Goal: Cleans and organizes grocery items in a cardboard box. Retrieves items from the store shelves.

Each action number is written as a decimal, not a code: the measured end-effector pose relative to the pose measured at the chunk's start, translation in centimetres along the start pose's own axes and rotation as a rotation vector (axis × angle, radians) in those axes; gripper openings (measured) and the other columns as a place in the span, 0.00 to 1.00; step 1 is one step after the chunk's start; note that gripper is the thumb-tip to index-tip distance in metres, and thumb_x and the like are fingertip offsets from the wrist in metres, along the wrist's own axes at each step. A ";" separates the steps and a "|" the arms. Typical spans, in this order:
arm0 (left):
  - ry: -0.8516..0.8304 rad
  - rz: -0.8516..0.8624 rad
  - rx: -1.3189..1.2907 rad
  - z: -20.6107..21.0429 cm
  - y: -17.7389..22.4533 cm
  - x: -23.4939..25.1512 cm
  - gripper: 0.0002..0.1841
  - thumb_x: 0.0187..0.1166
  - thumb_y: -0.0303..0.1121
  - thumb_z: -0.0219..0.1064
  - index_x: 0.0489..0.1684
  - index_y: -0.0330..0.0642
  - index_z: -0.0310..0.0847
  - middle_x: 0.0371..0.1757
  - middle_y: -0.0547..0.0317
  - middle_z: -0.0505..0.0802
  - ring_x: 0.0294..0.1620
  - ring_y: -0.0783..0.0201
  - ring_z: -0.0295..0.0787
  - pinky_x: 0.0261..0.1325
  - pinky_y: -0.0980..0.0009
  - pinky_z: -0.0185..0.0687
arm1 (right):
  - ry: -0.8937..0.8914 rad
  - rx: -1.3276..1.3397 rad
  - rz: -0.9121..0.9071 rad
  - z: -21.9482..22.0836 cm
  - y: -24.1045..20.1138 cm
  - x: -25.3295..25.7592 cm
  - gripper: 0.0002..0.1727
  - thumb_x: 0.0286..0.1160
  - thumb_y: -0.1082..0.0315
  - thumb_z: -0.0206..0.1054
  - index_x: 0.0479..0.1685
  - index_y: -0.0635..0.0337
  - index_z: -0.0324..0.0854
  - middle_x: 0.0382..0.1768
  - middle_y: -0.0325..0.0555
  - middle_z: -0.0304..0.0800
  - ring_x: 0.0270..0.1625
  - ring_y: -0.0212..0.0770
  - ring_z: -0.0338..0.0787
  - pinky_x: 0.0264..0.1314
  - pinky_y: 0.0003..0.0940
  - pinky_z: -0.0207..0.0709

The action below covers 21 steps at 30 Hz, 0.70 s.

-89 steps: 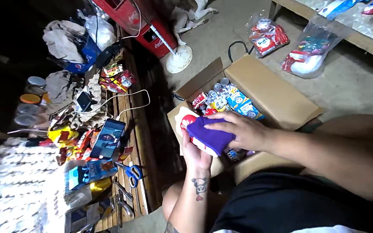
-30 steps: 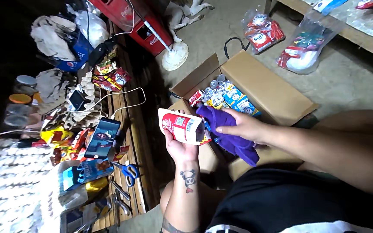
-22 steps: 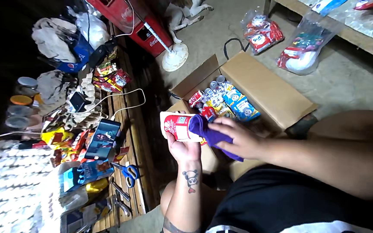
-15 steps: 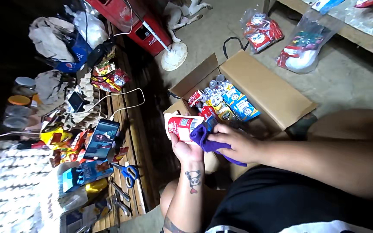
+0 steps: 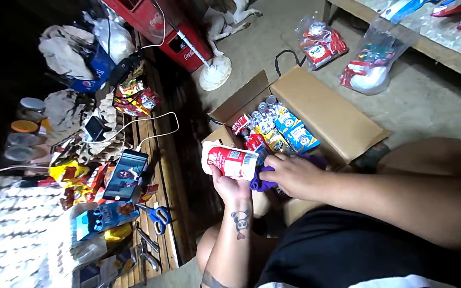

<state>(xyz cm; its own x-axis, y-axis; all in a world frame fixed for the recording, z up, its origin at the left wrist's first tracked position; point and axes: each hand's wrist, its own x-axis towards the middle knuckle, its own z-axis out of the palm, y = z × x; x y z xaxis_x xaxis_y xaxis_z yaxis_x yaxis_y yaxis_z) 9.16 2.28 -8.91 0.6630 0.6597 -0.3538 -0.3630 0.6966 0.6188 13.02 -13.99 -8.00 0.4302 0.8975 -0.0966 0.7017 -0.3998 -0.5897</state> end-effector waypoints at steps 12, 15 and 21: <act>-0.166 -0.166 0.157 0.4 0.1 -0.6 0.31 0.91 0.59 0.32 0.65 0.48 0.73 0.52 0.52 0.90 0.56 0.56 0.90 0.59 0.51 0.87 | 0.507 0.157 0.212 -1.0 5.8 1.8 0.31 0.78 0.65 0.69 0.84 0.44 0.74 0.66 0.59 0.81 0.64 0.59 0.84 0.63 0.62 0.79; -0.276 -0.236 0.232 -0.3 -0.8 -1.2 0.34 0.90 0.61 0.27 0.66 0.48 0.73 0.53 0.53 0.90 0.57 0.58 0.90 0.60 0.54 0.87 | 0.552 0.136 -0.039 0.3 3.7 1.3 0.31 0.77 0.55 0.68 0.82 0.46 0.76 0.76 0.56 0.78 0.75 0.60 0.80 0.70 0.63 0.77; -0.459 -0.210 0.302 -1.5 -0.6 -0.8 0.35 0.90 0.59 0.28 0.51 0.47 0.80 0.43 0.60 0.93 0.50 0.67 0.91 0.56 0.64 0.88 | 0.353 -0.076 -0.213 2.2 1.0 0.1 0.27 0.90 0.51 0.49 0.85 0.40 0.70 0.91 0.44 0.60 0.91 0.62 0.58 0.73 0.74 0.66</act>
<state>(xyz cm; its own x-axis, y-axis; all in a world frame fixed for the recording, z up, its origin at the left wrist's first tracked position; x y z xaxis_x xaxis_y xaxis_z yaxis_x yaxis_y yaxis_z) 7.81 1.77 -10.01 0.9405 0.2800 -0.1926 -0.0352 0.6439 0.7643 12.52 -13.91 -10.37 0.4296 0.8481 0.3101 0.8306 -0.2364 -0.5043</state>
